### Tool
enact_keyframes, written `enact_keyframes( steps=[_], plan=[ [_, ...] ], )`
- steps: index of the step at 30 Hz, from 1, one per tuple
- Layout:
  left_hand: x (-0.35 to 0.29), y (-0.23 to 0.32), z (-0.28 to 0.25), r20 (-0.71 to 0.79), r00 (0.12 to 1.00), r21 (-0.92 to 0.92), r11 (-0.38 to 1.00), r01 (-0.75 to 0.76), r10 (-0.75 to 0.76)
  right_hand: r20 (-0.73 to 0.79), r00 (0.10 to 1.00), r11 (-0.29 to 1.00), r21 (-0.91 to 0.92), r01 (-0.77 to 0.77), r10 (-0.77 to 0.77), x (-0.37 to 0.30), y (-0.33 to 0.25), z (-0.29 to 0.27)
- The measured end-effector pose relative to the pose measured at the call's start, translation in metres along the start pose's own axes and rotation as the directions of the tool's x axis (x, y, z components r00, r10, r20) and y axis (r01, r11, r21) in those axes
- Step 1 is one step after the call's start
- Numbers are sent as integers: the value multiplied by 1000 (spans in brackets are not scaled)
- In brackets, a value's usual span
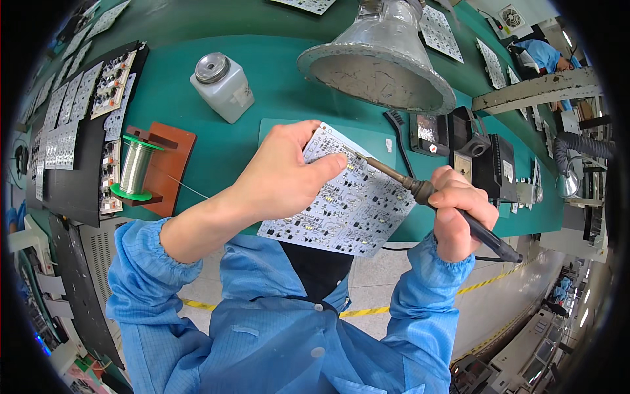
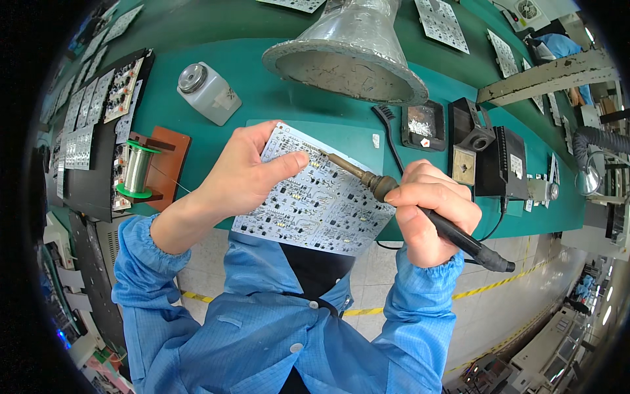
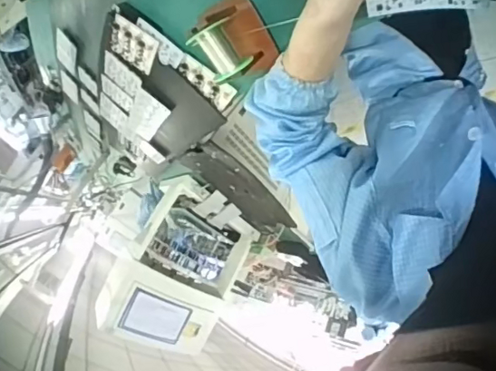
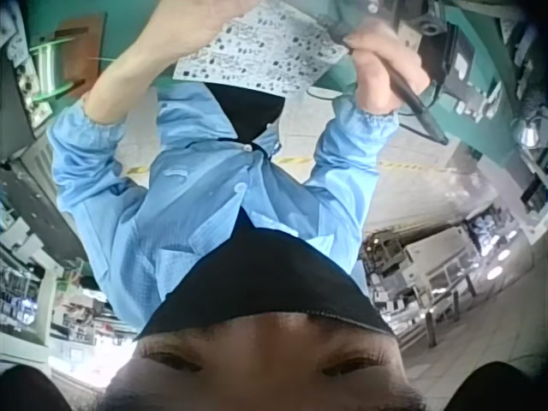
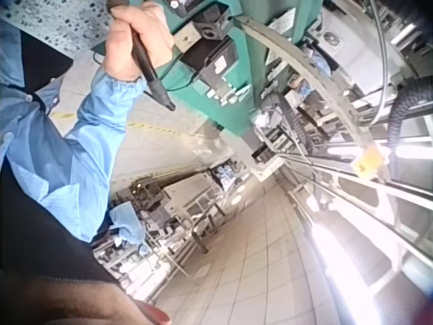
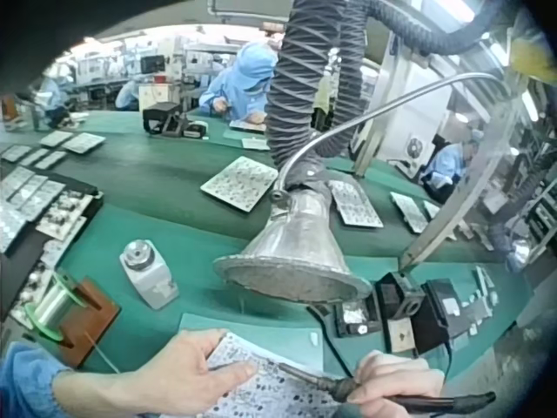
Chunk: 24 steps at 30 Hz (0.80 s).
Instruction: Soldering components onto printed circuit boards at a manual assembly station.
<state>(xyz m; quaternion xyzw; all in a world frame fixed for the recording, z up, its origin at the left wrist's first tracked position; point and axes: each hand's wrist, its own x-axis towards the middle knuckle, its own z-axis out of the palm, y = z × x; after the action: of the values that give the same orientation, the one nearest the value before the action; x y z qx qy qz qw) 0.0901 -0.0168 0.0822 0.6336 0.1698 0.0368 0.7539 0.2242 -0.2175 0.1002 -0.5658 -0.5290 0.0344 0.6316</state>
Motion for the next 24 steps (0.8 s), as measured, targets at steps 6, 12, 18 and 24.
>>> enact_keyframes(
  steps=[6, 12, 18, 24],
  plan=[
    [1, 1, 2, 4, 1000, -17, 1000, -4, 4, 4, 1000, 1000, 0, 5, -5, 1, -1, -2],
    [1, -1, 0, -13, 1000, -12, 1000, 13, -13, -20, 1000, 1000, -9, -4, 4, -1, 0, -3],
    [1, -4, -4, -15, 998, -74, 995, 63, -64, -138, 987, 996, -19, -83, 80, -25, 0, -14],
    [-1, -17, -14, -46, 994, -130, 987, 94, -101, -645, 736, 842, -268, -468, 204, -80, 28, -13]
  ],
)
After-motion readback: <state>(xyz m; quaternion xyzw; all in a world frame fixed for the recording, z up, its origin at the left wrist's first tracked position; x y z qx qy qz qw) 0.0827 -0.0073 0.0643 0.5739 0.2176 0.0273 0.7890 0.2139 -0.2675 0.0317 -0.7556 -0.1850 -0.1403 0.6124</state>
